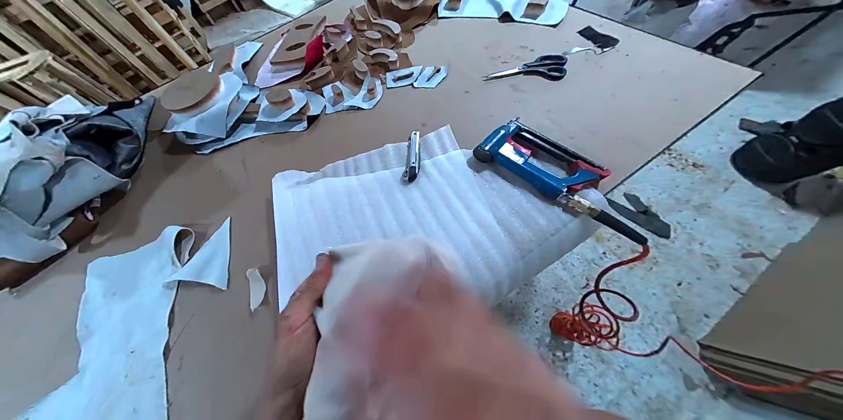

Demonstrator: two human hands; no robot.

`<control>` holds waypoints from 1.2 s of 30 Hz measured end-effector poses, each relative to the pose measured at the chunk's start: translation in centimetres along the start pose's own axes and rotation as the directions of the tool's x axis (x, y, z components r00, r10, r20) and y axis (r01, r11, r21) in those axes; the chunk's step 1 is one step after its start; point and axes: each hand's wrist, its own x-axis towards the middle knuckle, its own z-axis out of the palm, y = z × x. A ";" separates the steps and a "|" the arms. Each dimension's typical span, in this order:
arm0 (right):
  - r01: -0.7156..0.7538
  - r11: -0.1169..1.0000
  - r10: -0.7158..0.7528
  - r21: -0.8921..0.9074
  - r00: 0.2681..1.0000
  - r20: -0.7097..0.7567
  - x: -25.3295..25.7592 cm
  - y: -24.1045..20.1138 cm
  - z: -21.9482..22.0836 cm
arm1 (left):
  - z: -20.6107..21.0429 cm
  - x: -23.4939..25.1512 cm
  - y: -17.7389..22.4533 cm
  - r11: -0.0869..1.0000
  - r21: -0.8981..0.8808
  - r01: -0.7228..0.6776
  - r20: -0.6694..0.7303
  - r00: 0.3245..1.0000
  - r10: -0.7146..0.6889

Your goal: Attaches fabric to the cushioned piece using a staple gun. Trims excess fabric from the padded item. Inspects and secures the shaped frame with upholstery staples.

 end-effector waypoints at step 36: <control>-0.125 0.789 0.426 -0.601 0.817 0.389 5.4 8.8 -5.1 | -6.9 1.2 7.0 0.790 0.563 -0.243 0.338 0.940 0.049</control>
